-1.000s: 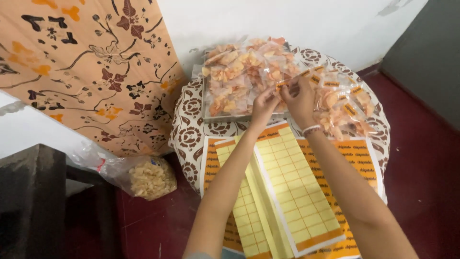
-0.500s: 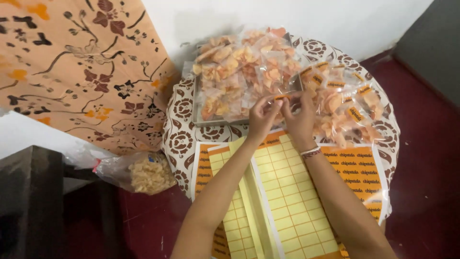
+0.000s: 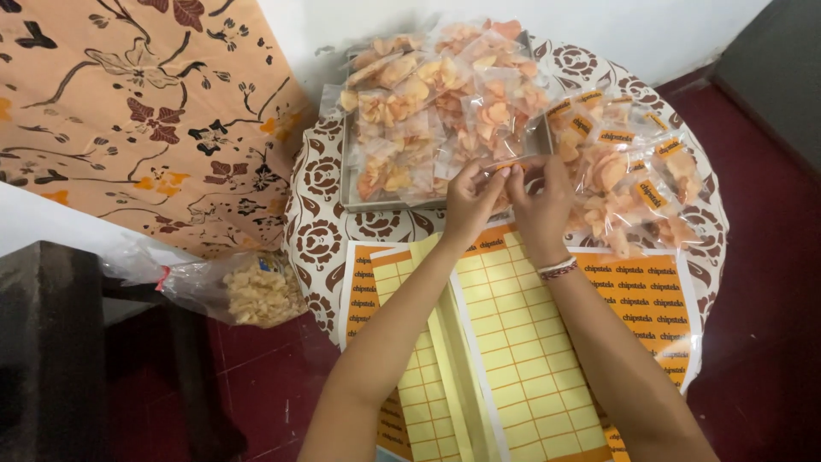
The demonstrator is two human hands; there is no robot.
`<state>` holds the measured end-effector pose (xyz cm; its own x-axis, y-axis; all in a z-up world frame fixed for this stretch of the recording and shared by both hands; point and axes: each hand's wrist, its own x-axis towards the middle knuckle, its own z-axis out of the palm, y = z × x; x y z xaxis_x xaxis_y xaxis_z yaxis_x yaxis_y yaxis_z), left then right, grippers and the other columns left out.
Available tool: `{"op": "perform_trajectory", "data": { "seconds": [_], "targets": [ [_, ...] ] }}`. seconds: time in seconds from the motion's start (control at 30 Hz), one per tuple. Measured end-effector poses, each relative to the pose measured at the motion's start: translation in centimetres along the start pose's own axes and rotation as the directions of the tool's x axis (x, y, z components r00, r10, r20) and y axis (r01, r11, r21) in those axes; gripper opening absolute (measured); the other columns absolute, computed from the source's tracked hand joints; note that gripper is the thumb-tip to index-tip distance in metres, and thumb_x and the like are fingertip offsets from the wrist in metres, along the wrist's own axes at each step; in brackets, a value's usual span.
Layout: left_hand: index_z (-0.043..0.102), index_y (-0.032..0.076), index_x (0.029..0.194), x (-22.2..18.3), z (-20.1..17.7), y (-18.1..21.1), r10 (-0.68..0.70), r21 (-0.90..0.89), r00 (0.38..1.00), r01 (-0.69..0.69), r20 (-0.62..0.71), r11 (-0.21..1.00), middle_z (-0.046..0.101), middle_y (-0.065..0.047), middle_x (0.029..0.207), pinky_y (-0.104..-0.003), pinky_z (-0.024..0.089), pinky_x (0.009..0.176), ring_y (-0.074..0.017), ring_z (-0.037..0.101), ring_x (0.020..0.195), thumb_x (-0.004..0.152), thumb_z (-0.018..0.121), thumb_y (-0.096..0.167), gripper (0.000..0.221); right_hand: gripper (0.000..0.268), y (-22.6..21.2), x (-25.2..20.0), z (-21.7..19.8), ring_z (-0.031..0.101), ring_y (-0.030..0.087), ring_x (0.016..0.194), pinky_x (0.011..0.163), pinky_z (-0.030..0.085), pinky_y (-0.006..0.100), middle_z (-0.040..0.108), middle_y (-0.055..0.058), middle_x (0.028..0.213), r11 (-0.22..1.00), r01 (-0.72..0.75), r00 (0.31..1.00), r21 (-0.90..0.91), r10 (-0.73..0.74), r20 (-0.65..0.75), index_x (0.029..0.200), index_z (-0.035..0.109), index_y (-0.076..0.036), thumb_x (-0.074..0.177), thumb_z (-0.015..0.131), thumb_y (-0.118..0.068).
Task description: Applying adhesive labels to small plastic bags containing chips.
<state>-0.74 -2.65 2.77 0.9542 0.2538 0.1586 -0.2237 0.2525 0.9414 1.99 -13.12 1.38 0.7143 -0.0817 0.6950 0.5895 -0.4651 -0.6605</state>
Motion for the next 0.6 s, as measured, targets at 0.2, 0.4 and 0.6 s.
{"op": "perform_trajectory", "data": {
  "seconds": [0.2,0.4,0.6],
  "targets": [
    [0.068,0.012,0.098,0.2,-0.3,-1.5,0.063,0.019,0.997,-0.064,0.037,0.998,0.069,-0.006,0.089,-0.024,0.058,0.062,-0.0095,0.066,0.080,0.087,0.072,0.020,0.014,0.019,0.7,-0.3,0.1,0.061,0.030,0.062,0.049,0.048,0.032,0.057,0.013,0.071,0.999,0.008,1.000,-0.037,-0.008,-0.010,0.081,0.053,-0.004,0.092,0.069,-0.005],
    [0.067,0.010,0.100,-0.3,-0.3,0.4,-0.001,-0.009,1.000,0.002,0.016,1.000,0.069,-0.009,0.091,-0.024,0.059,0.060,-0.0108,0.066,0.078,0.090,0.069,0.025,0.017,0.020,-0.2,0.0,-0.1,0.061,0.029,0.062,0.049,0.049,0.033,0.056,0.012,0.071,0.999,0.022,0.999,-0.036,-0.021,0.041,0.081,0.052,-0.005,0.093,0.068,-0.008],
    [0.067,0.013,0.097,-0.1,-0.4,0.4,0.000,-0.006,1.000,0.000,-0.015,1.000,0.069,-0.005,0.081,-0.019,0.053,0.057,-0.0039,0.061,0.071,0.091,0.068,0.026,0.014,0.017,-1.0,0.3,-0.5,0.060,0.029,0.064,0.053,0.050,0.035,0.054,0.011,0.073,1.000,0.010,0.992,0.010,-0.011,0.124,0.084,0.050,-0.005,0.091,0.066,-0.007]
  ]
}}
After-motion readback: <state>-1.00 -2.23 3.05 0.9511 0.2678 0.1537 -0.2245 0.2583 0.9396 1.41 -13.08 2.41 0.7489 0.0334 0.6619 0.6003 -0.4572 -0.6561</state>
